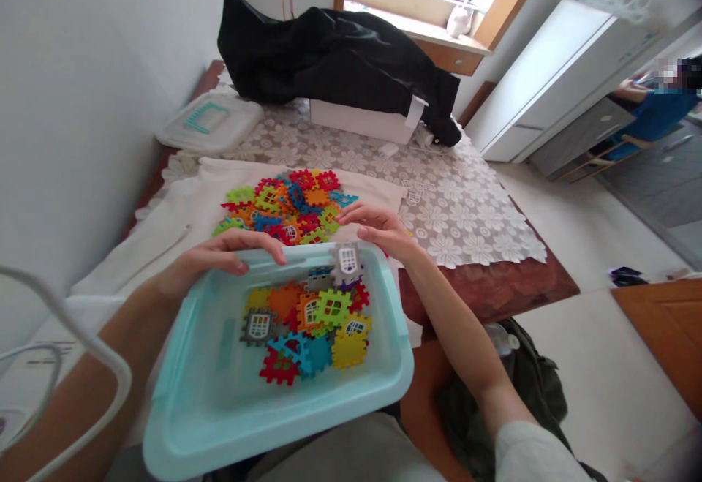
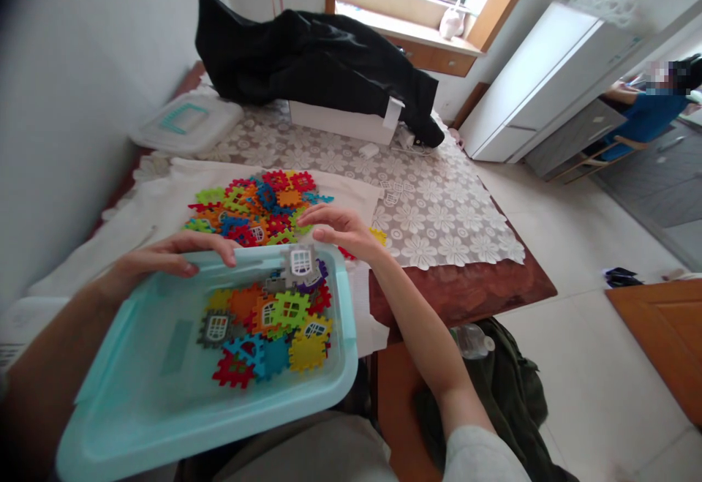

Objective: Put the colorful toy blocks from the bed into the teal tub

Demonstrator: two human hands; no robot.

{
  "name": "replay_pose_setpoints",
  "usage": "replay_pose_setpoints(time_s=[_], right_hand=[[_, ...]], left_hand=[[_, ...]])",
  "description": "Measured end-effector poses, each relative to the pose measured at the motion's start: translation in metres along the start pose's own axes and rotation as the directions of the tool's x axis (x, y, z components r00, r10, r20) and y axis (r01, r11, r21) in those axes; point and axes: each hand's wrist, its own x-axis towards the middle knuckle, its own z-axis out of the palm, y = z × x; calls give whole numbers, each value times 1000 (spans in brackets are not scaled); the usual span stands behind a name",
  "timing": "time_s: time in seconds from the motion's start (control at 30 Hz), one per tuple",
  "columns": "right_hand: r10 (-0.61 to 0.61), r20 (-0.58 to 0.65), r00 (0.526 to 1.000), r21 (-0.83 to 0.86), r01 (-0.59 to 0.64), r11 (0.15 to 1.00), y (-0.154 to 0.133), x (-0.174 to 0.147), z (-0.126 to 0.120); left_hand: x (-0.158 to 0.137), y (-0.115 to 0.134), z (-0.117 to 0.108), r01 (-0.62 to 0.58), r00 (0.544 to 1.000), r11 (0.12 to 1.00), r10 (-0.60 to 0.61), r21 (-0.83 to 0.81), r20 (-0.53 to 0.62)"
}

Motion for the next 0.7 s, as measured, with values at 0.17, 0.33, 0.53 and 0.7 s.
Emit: replay_pose_setpoints(time_s=[0.17,0.33,0.53,0.7], right_hand=[[89,-97,991,-494,-126,860,-4,-3,-7],[292,-97,952,-846,-233,480,-25,-22,-31],[499,-73,864,-858,-309,410,-26,-38,-48],[428,-30,903,-870,-235,435,-16,-34,-44]], left_hand=[[1,-5,-5,4,1000,1000,-3,-31,27],[3,-4,-6,-12,1000,1000,12,-2,24],[-1,6,5,14,1000,1000,-15,-19,-23],[-5,17,20,87,992,995,-91,-48,-89]])
